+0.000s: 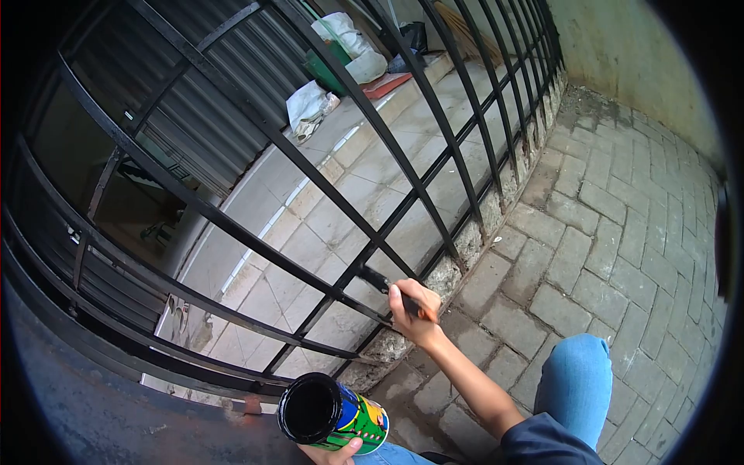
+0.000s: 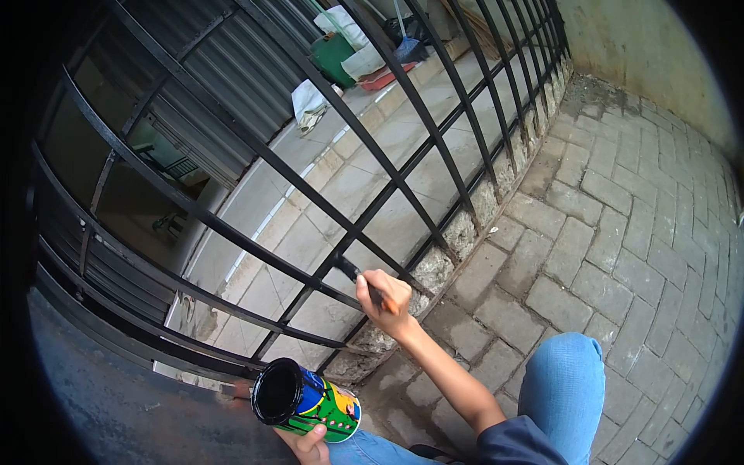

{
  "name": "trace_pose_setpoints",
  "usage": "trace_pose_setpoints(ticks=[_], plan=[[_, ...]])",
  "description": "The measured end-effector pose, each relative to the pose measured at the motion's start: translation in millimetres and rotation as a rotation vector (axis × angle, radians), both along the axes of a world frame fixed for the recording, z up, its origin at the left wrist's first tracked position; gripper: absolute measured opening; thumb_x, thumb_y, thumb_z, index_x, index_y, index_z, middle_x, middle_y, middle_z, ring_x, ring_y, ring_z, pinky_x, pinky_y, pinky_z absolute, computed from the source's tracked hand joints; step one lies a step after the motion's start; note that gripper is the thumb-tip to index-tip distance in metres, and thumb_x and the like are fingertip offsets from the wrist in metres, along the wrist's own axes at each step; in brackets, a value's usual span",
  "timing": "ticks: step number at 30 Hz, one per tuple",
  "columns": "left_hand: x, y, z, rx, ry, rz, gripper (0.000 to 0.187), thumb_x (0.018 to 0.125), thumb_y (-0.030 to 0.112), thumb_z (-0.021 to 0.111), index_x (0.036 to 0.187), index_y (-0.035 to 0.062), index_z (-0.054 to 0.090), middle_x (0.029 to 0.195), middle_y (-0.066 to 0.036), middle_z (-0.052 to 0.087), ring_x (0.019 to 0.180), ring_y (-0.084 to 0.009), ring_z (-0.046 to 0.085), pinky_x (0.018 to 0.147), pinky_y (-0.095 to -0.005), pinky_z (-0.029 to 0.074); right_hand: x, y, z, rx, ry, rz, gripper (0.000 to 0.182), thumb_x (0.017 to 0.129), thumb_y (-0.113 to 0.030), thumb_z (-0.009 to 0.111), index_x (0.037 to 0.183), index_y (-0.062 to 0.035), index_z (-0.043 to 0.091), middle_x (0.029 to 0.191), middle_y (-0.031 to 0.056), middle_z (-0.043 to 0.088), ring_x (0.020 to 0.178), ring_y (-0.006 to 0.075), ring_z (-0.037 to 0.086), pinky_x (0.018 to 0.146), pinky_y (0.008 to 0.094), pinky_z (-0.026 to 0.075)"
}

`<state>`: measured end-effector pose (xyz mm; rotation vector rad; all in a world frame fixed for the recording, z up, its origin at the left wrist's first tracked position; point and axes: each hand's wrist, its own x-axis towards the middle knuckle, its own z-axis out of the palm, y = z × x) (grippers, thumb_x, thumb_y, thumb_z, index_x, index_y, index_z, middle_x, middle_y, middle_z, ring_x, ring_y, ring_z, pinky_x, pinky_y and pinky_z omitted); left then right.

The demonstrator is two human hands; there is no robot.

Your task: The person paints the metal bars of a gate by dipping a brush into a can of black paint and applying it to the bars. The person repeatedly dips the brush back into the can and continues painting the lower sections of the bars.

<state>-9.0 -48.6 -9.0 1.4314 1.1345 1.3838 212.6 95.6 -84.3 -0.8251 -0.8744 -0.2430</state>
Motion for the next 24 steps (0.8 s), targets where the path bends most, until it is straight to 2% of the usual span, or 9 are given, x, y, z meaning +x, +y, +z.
trace_pose_setpoints(ticks=[2, 4, 10, 13, 17, 20, 24], plan=[[1.8, -1.4, 3.5, -0.02, -0.004, 0.002, 0.082, 0.049, 0.0, 0.073, 0.126, -0.0011, 0.044, 0.115, -0.011, 0.054, 0.104, -0.0245, 0.054, 0.095, -0.0362, 0.043, 6.1, -3.0, 8.5, 0.072, -0.203, -0.195, 0.016, 0.072, 0.002, 0.067, 0.084, -0.0025, 0.058, 0.062, 0.0044, 0.054, 0.047, 0.0192, 0.053, 0.041, 0.0266, 0.04], [-0.1, -2.8, 2.6, -0.019, -0.001, -0.003, 0.084, 0.049, 0.0, 0.073, 0.127, -0.0006, 0.043, 0.116, -0.012, 0.053, 0.105, -0.0246, 0.054, 0.095, -0.0363, 0.043, 6.4, -2.0, -2.4, -0.022, -0.35, -0.228, 0.019, 0.069, 0.002, 0.069, 0.083, -0.0033, 0.057, 0.06, 0.0035, 0.05, 0.046, 0.0171, 0.051, 0.041, 0.0275, 0.039], [-5.5, -2.7, -2.7, -0.005, -0.025, -0.008, 0.086, 0.05, -0.002, 0.072, 0.129, 0.0005, 0.04, 0.117, -0.011, 0.052, 0.105, -0.0248, 0.053, 0.095, -0.0365, 0.043, 12.0, 0.1, 6.5, 0.0, -0.326, -0.28, 0.023, 0.064, 0.003, 0.07, 0.081, -0.0037, 0.056, 0.059, 0.0024, 0.046, 0.046, 0.0158, 0.049, 0.041, 0.0269, 0.039], [-5.2, -1.6, -4.3, 0.002, -0.024, 0.003, 0.086, 0.05, -0.002, 0.072, 0.13, 0.0009, 0.04, 0.117, -0.011, 0.052, 0.105, -0.0246, 0.053, 0.095, -0.0363, 0.043, 3.8, -1.9, 4.7, -0.125, -0.433, -0.176, 0.017, 0.068, 0.006, 0.066, 0.081, -0.0022, 0.058, 0.063, 0.0068, 0.056, 0.048, 0.0194, 0.055, 0.043, 0.0288, 0.045], [-0.5, -3.7, 4.0, -0.017, -0.003, 0.003, 0.086, 0.05, -0.001, 0.073, 0.13, 0.0009, 0.039, 0.117, -0.011, 0.052, 0.105, -0.0246, 0.053, 0.095, -0.0358, 0.043, 11.8, -3.9, 9.4, -0.041, -0.34, -0.277, 0.018, 0.067, 0.006, 0.067, 0.08, -0.0021, 0.057, 0.061, 0.0056, 0.053, 0.046, 0.0179, 0.052, 0.042, 0.0282, 0.043], [1.4, -5.4, 5.6, -0.041, -0.023, -0.004, 0.086, 0.051, -0.001, 0.073, 0.13, 0.0006, 0.039, 0.117, -0.011, 0.052, 0.106, -0.0246, 0.053, 0.095, -0.0357, 0.043, 3.8, -4.1, 8.0, -0.108, -0.407, -0.219, 0.018, 0.067, 0.006, 0.067, 0.08, -0.002, 0.057, 0.059, 0.0052, 0.051, 0.045, 0.0177, 0.051, 0.04, 0.0287, 0.041], [-3.9, -4.3, 1.6, -0.036, -0.007, -0.01, 0.087, 0.051, 0.0, 0.073, 0.13, -0.0001, 0.039, 0.118, -0.011, 0.052, 0.106, -0.0244, 0.053, 0.095, -0.0357, 0.043, 11.3, -2.1, 7.2, -0.031, -0.329, -0.284, 0.019, 0.068, 0.005, 0.068, 0.081, -0.0016, 0.057, 0.058, 0.005, 0.049, 0.044, 0.0183, 0.05, 0.041, 0.0288, 0.04]])
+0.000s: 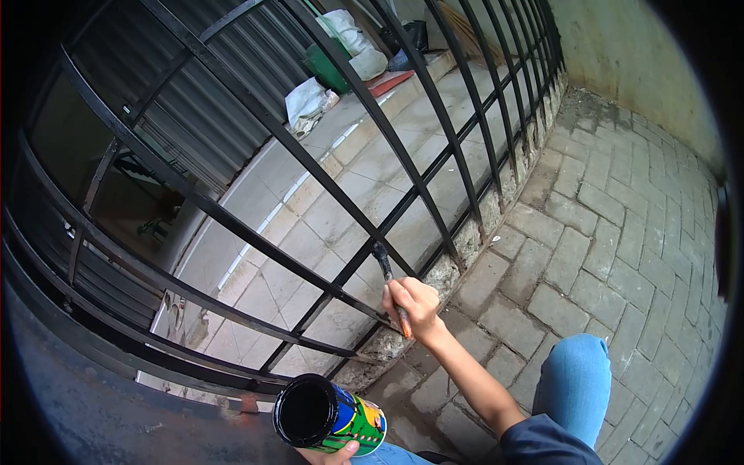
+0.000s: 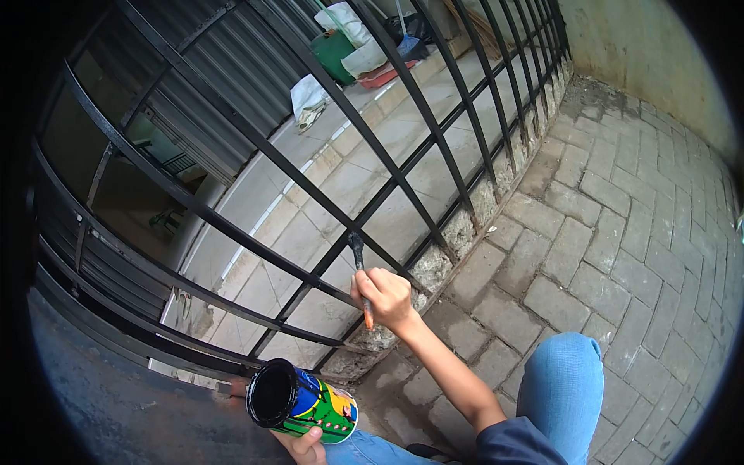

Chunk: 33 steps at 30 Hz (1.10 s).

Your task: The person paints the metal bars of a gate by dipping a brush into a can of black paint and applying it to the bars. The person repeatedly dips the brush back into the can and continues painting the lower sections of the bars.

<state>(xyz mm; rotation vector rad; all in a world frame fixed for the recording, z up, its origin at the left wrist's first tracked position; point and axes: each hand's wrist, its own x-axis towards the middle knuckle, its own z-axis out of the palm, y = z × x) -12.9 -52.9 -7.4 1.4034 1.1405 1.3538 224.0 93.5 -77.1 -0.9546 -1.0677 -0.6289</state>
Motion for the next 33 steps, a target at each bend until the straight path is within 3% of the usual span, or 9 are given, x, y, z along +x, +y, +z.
trace_pose_setpoints(ticks=[3, 6, 10, 14, 16, 19, 28, 29, 33], plan=[[2.6, 0.5, 1.3, 0.006, -0.002, 0.003, 0.087, 0.05, 0.0, 0.073, 0.13, -0.0004, 0.039, 0.118, -0.011, 0.052, 0.107, -0.0244, 0.053, 0.096, -0.0358, 0.042, -8.5, -3.1, -2.0, -0.107, -0.011, 0.04, 0.017, 0.07, 0.006, 0.067, 0.08, -0.0014, 0.057, 0.06, 0.0067, 0.053, 0.046, 0.0195, 0.053, 0.042, 0.0293, 0.042], [4.7, -0.1, 2.9, 0.003, 0.001, 0.02, 0.088, 0.05, 0.0, 0.073, 0.13, -0.0003, 0.039, 0.118, -0.011, 0.052, 0.106, -0.0245, 0.053, 0.096, -0.0358, 0.042, -4.9, -1.6, -1.8, -0.014, 0.091, 0.051, 0.015, 0.07, 0.007, 0.066, 0.08, -0.0017, 0.057, 0.061, 0.0075, 0.054, 0.047, 0.0205, 0.054, 0.042, 0.03, 0.042], [0.0, 1.6, -4.6, 0.011, -0.008, 0.019, 0.087, 0.05, 0.0, 0.073, 0.13, -0.0004, 0.039, 0.118, -0.012, 0.052, 0.107, -0.0246, 0.053, 0.096, -0.036, 0.042, -22.1, -2.5, -4.2, -0.021, 0.168, 0.26, 0.012, 0.073, 0.006, 0.065, 0.078, -0.0018, 0.058, 0.059, 0.0078, 0.055, 0.047, 0.0216, 0.055, 0.042, 0.0291, 0.042], [3.3, 2.6, -0.5, 0.005, -0.001, 0.005, 0.087, 0.05, 0.0, 0.073, 0.13, -0.0006, 0.04, 0.118, -0.012, 0.052, 0.106, -0.0247, 0.053, 0.096, -0.0362, 0.042, -31.7, -6.3, -4.3, -0.036, 0.323, 0.476, 0.007, 0.08, 0.0, 0.065, 0.078, -0.0018, 0.059, 0.059, 0.0062, 0.053, 0.045, 0.0147, 0.051, 0.044, 0.0285, 0.04], [4.0, 3.4, 1.3, 0.004, 0.005, 0.001, 0.086, 0.05, 0.0, 0.073, 0.13, -0.0007, 0.04, 0.118, -0.012, 0.052, 0.106, -0.0247, 0.053, 0.096, -0.0362, 0.042, -33.7, -7.2, -5.9, 0.002, 0.767, 0.752, 0.011, 0.089, -0.009, 0.06, 0.081, -0.0015, 0.06, 0.064, -0.0005, 0.057, 0.053, 0.0055, 0.051, 0.046, 0.0217, 0.039], [6.0, 3.6, 2.6, 0.011, 0.012, -0.002, 0.086, 0.05, 0.0, 0.073, 0.13, -0.0007, 0.04, 0.118, -0.012, 0.052, 0.106, -0.0248, 0.053, 0.096, -0.0362, 0.042, -26.9, -5.0, -1.0, -0.061, 0.883, 0.893, 0.016, 0.094, -0.016, 0.054, 0.086, -0.0029, 0.056, 0.067, 0.0013, 0.058, 0.053, 0.0049, 0.052, 0.048, 0.0203, 0.04], [4.1, 5.0, -2.6, 0.034, -0.014, -0.011, 0.087, 0.051, 0.001, 0.073, 0.131, -0.0004, 0.039, 0.12, -0.012, 0.051, 0.109, -0.0256, 0.052, 0.097, -0.0364, 0.041, -20.8, -3.0, -18.6, -0.14, 0.772, 0.741, 0.016, 0.093, -0.016, 0.055, 0.084, -0.0022, 0.055, 0.061, -0.0004, 0.054, 0.05, 0.0053, 0.051, 0.045, 0.0198, 0.04], [5.7, 4.3, -0.1, 0.032, -0.017, -0.018, 0.087, 0.051, 0.001, 0.073, 0.131, -0.0004, 0.039, 0.12, -0.012, 0.051, 0.109, -0.0256, 0.052, 0.097, -0.0364, 0.041, -21.2, -3.5, -20.6, -0.09, 0.737, 0.604, 0.016, 0.091, -0.014, 0.058, 0.081, -0.0016, 0.059, 0.063, 0.0013, 0.057, 0.052, 0.0058, 0.05, 0.048, 0.022, 0.04], [1.8, 5.1, -2.7, 0.059, -0.014, -0.027, 0.086, 0.051, 0.001, 0.073, 0.13, -0.0008, 0.04, 0.119, -0.012, 0.052, 0.109, -0.0257, 0.053, 0.097, -0.0363, 0.041, -22.1, -8.1, -16.7, -0.079, 0.645, 0.622, 0.009, 0.088, -0.008, 0.059, 0.084, -0.0001, 0.06, 0.065, 0.0052, 0.059, 0.053, 0.0098, 0.055, 0.05, 0.0234, 0.043]])
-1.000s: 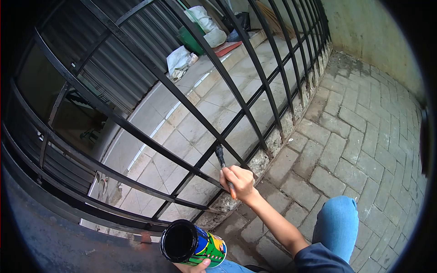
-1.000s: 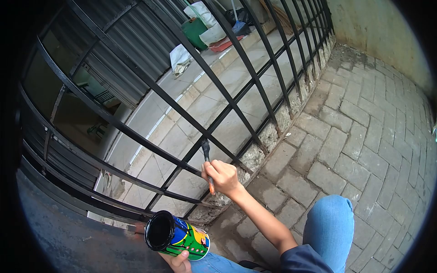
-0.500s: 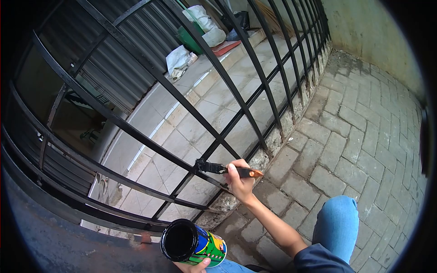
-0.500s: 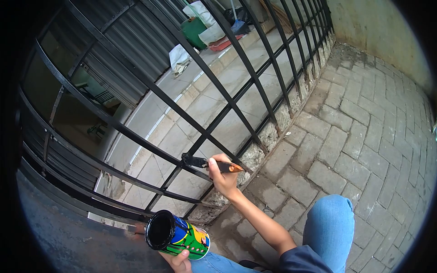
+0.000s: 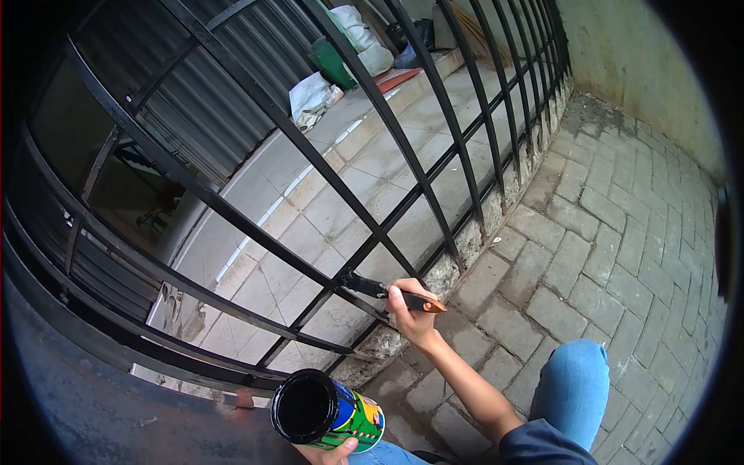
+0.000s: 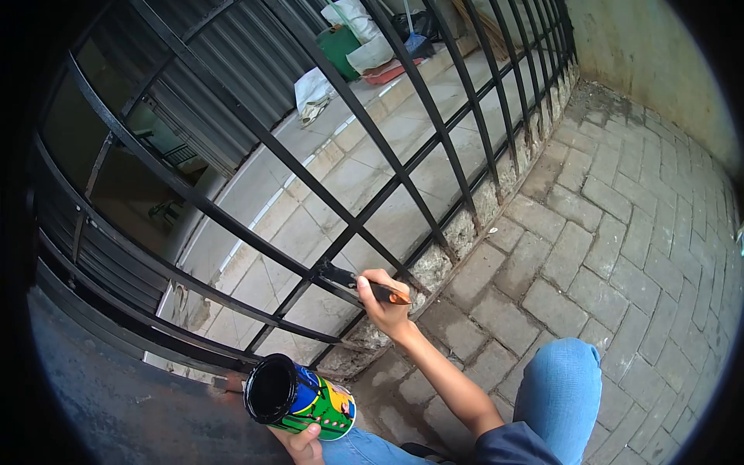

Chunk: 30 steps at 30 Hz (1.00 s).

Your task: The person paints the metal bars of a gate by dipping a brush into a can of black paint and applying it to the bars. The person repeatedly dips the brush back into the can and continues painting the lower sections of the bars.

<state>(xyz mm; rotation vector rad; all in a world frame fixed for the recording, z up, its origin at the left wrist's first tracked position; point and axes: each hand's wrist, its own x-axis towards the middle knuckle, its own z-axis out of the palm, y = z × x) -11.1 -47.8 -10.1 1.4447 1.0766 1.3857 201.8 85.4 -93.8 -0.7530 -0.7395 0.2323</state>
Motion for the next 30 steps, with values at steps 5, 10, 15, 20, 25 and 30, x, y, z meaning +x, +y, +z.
trace_pose_setpoints(ticks=[5, 10, 15, 20, 25, 30], plan=[[-4.0, 2.2, -1.9, 0.009, 0.003, -0.002, 0.086, 0.052, 0.0, 0.072, 0.131, -0.0011, 0.039, 0.12, -0.013, 0.052, 0.108, -0.0258, 0.053, 0.097, -0.0364, 0.042, 21.1, 1.3, 13.0, 0.055, -0.363, -0.436, 0.002, 0.084, -0.002, 0.06, 0.085, -0.0005, 0.06, 0.066, 0.0086, 0.06, 0.054, 0.0148, 0.059, 0.052, 0.0251, 0.047], [17.9, 0.7, 2.1, 0.041, -0.267, 0.128, 0.082, 0.043, 0.003, 0.082, 0.117, -0.0069, 0.049, 0.103, -0.012, 0.062, 0.093, -0.0202, 0.061, 0.085, -0.0332, 0.05, 26.3, -2.5, 13.6, -0.032, -0.783, -0.563, 0.016, 0.072, 0.006, 0.065, 0.083, -0.0026, 0.058, 0.069, 0.0105, 0.061, 0.054, 0.0222, 0.059, 0.049, 0.0281, 0.047], [4.3, -1.0, -1.5, -0.082, -0.168, 0.03, 0.084, 0.043, 0.004, 0.082, 0.118, -0.0068, 0.048, 0.105, -0.012, 0.062, 0.094, -0.0199, 0.061, 0.085, -0.0331, 0.049, 35.9, -7.4, 5.2, -0.016, -0.813, -0.566, 0.022, 0.067, 0.008, 0.067, 0.084, -0.0024, 0.057, 0.068, 0.0069, 0.059, 0.052, 0.0188, 0.056, 0.048, 0.0277, 0.045], [8.3, 3.9, 9.4, -0.063, -0.116, -0.049, 0.08, 0.044, 0.007, 0.084, 0.116, -0.0064, 0.051, 0.102, -0.011, 0.063, 0.091, -0.0184, 0.062, 0.084, -0.0323, 0.05, 47.7, -13.5, 0.5, -0.012, -0.946, -0.565, 0.023, 0.066, 0.008, 0.066, 0.084, -0.003, 0.057, 0.066, 0.0062, 0.057, 0.051, 0.0183, 0.055, 0.047, 0.0275, 0.044], [1.0, 11.5, 12.3, -0.068, 0.011, -0.123, 0.069, 0.045, 0.014, 0.087, 0.105, -0.0056, 0.059, 0.095, -0.011, 0.067, 0.085, -0.0168, 0.064, 0.079, -0.0302, 0.052, 67.9, -23.8, -1.4, -0.069, -1.25, -0.438, 0.026, 0.064, 0.006, 0.069, 0.086, -0.0024, 0.058, 0.07, 0.0068, 0.058, 0.05, 0.0173, 0.054, 0.045, 0.0271, 0.043], [6.4, 21.5, 6.8, 0.041, -0.046, -0.091, 0.074, 0.045, 0.017, 0.088, 0.109, -0.0057, 0.057, 0.101, -0.013, 0.065, 0.09, -0.0195, 0.064, 0.083, -0.0321, 0.051, 71.5, -15.5, 15.0, 0.047, -1.305, -0.467, 0.026, 0.065, 0.008, 0.066, 0.087, -0.0019, 0.058, 0.07, 0.009, 0.06, 0.048, 0.0184, 0.053, 0.044, 0.0278, 0.043]])
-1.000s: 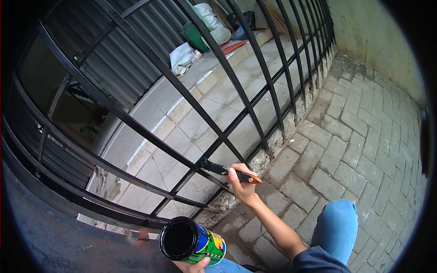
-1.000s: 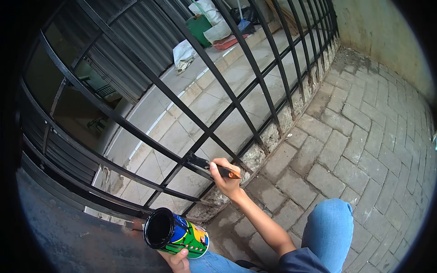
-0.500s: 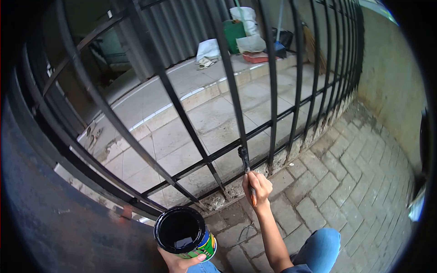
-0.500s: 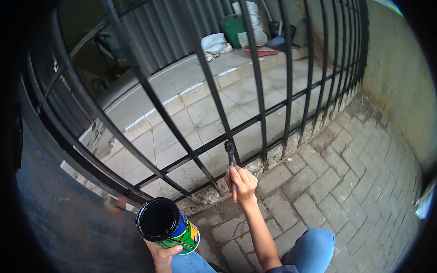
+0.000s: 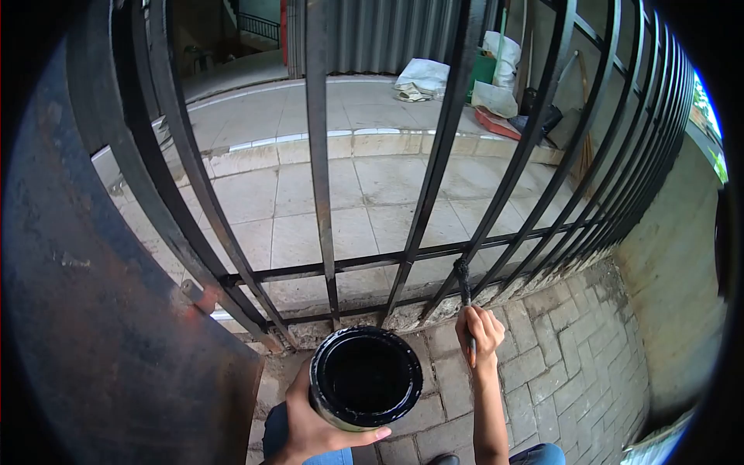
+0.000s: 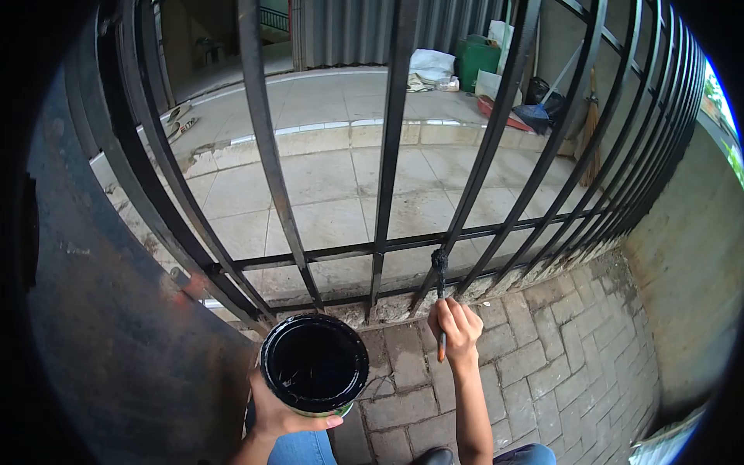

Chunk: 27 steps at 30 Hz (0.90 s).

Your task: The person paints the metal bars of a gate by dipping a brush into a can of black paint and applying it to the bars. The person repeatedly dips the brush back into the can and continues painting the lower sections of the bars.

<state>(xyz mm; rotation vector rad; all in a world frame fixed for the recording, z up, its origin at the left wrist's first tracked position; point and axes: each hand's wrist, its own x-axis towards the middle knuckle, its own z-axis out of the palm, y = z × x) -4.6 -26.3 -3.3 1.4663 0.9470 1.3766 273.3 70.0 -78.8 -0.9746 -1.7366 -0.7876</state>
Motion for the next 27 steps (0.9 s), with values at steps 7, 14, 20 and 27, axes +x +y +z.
trace_pose_setpoints(ticks=[7, 14, 20, 27], plan=[[-8.5, -10.0, -2.5, -0.057, 0.077, -0.07, 0.078, 0.044, 0.015, 0.088, 0.112, -0.0061, 0.054, 0.103, -0.013, 0.063, 0.093, -0.02, 0.062, 0.084, -0.0325, 0.05, -44.8, -17.9, -27.5, -0.153, 0.542, 0.071, 0.002, 0.081, -0.006, 0.06, 0.082, -0.0044, 0.059, 0.061, 0.009, 0.06, 0.051, 0.0225, 0.06, 0.052, 0.0312, 0.048], [-18.3, -31.9, -13.3, -0.128, -0.028, 0.093, 0.09, 0.045, 0.004, 0.084, 0.125, -0.0054, 0.043, 0.111, -0.013, 0.059, 0.097, -0.0207, 0.06, 0.086, -0.0341, 0.05, -85.9, 2.5, -37.1, 0.095, 0.411, 0.248, 0.018, 0.071, 0.003, 0.061, 0.088, -0.0019, 0.056, 0.072, 0.0114, 0.066, 0.049, 0.0184, 0.059, 0.046, 0.027, 0.047], [-28.3, -35.7, -22.9, -0.096, -0.082, 0.121, 0.092, 0.048, 0.006, 0.075, 0.131, -0.0037, 0.036, 0.115, -0.017, 0.055, 0.099, -0.0259, 0.059, 0.089, -0.0381, 0.049, -88.0, -0.6, -80.1, 0.036, 0.512, 0.251, 0.018, 0.066, 0.006, 0.065, 0.076, -0.0035, 0.054, 0.057, 0.0025, 0.05, 0.044, 0.015, 0.051, 0.041, 0.0261, 0.041], [-33.8, -44.8, -23.3, -0.112, 0.026, 0.163, 0.088, 0.052, 0.0, 0.072, 0.133, -0.0006, 0.036, 0.121, -0.013, 0.051, 0.108, -0.026, 0.053, 0.097, -0.0374, 0.042, -80.1, 7.2, -54.0, 0.138, 0.465, 0.191, 0.016, 0.068, 0.002, 0.068, 0.078, -0.0033, 0.056, 0.06, 0.0022, 0.05, 0.045, 0.0129, 0.05, 0.04, 0.0256, 0.041]])
